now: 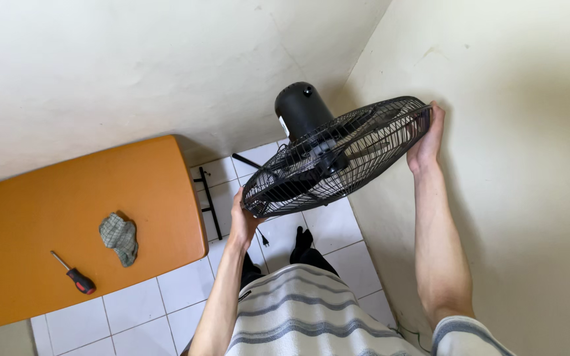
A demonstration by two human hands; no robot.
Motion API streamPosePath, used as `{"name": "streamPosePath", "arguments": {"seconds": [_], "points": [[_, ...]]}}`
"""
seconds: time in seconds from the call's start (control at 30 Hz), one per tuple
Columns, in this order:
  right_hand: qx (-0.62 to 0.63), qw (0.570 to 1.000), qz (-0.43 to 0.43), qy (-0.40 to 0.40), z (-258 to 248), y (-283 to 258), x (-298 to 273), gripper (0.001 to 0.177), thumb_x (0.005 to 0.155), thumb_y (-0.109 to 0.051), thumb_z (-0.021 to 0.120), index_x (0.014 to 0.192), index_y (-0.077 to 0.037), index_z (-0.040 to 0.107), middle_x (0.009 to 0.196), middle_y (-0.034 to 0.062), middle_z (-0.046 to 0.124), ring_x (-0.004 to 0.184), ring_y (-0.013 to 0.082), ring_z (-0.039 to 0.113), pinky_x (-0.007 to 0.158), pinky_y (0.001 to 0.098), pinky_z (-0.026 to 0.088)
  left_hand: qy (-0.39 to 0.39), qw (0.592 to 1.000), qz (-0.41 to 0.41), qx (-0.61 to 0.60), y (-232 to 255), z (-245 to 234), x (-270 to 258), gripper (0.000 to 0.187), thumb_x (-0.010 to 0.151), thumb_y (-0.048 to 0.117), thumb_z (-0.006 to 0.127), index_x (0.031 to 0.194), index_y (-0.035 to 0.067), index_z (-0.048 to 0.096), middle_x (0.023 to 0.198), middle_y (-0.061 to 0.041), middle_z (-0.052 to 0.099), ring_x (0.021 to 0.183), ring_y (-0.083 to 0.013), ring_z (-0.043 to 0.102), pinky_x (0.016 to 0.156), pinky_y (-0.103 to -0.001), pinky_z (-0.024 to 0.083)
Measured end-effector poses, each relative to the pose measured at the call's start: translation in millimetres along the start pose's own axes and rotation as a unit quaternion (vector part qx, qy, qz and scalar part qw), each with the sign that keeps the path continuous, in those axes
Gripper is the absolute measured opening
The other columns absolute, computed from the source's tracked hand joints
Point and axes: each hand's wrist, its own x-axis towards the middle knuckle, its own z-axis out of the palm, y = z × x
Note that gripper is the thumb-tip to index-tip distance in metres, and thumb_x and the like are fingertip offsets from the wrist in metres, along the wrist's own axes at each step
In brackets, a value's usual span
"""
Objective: The person reassembles a standing electric fan by attaching the front grille, aligning the blades, and securing the rear grille with a screw. They wipe the grille with a cloth before installation and use a screwdriver to tighten the rear assembly.
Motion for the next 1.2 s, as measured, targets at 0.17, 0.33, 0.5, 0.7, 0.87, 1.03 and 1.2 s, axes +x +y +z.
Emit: {"name": "streamPosePath", "arguments": {"seconds": [0.17,0.33,0.5,0.7,0.87,1.03,1.2], "points": [[-0.111,0.986,-0.095,0.084,53,-15,-52,0.057,0.102,-0.048,0.049,0.146,-0.012,0.047,0.156,0.0078,0.046,0.145,0.0183,0.039,0.118,0.0429,0.030,0.043,0.990,-0.044,0.125,26,-12,14,0.070,0.097,0.061,0.028,0.151,0.019,0.039,0.152,-0.006,0.046,0.141,-0.0269,0.042,0.109,-0.061,0.041],[-0.347,0.851,-0.390,0.059,143,-36,-176,0.054,0.109,-0.030,0.067,0.152,-0.006,0.045,0.168,0.0183,0.038,0.160,0.0327,0.029,0.133,0.0555,0.022,0.040,0.897,0.268,0.349,37,-11,3,0.069,0.108,0.056,0.028,0.153,0.006,0.045,0.157,-0.018,0.048,0.149,-0.0307,0.040,0.121,-0.044,0.029],[-0.494,0.692,-0.501,-0.161,238,-60,-243,0.042,0.094,-0.029,0.081,0.128,-0.008,0.067,0.155,0.0188,0.046,0.155,0.0388,0.028,0.128,0.0597,0.023,-0.050,0.940,0.239,0.238,33,-1,-4,0.068,0.111,0.050,0.020,0.150,0.002,0.049,0.146,-0.022,0.060,0.140,-0.0320,0.053,0.120,-0.036,0.035],[-0.665,0.561,-0.449,-0.204,298,-68,-208,0.041,0.098,-0.036,0.074,0.127,-0.008,0.072,0.150,0.0181,0.053,0.151,0.0363,0.037,0.126,0.0609,0.024,-0.062,0.892,0.305,0.327,10,10,-18,0.066,0.112,0.048,0.022,0.151,0.000,0.044,0.155,-0.022,0.049,0.147,-0.0326,0.041,0.122,-0.039,0.027],[-0.818,0.460,-0.298,-0.172,282,-54,-193,0.050,0.096,-0.052,0.064,0.122,-0.010,0.073,0.121,0.0148,0.068,0.124,0.0296,0.056,0.115,0.0614,0.031,-0.063,0.909,0.259,0.320,18,-5,-12,0.057,0.111,0.043,0.028,0.145,0.004,0.054,0.145,-0.016,0.060,0.141,-0.0303,0.051,0.119,-0.040,0.033],[-0.840,0.446,-0.284,-0.125,251,-41,-215,0.046,0.094,-0.053,0.063,0.111,-0.013,0.077,0.104,0.0072,0.074,0.115,0.0244,0.064,0.109,0.0562,0.036,-0.022,0.910,0.170,0.378,26,-21,28,0.043,0.102,0.030,0.048,0.139,0.008,0.056,0.134,-0.014,0.064,0.115,-0.0334,0.065,0.100,-0.041,0.050],[-0.819,0.468,-0.322,-0.077,228,-34,-237,0.037,0.089,-0.047,0.069,0.101,-0.014,0.080,0.114,0.0066,0.075,0.120,0.0241,0.065,0.112,0.0530,0.037,-0.062,0.848,0.243,0.467,5,-40,119,0.043,0.098,0.020,0.059,0.138,0.004,0.057,0.137,-0.022,0.060,0.129,-0.0395,0.056,0.109,-0.042,0.043]]}}
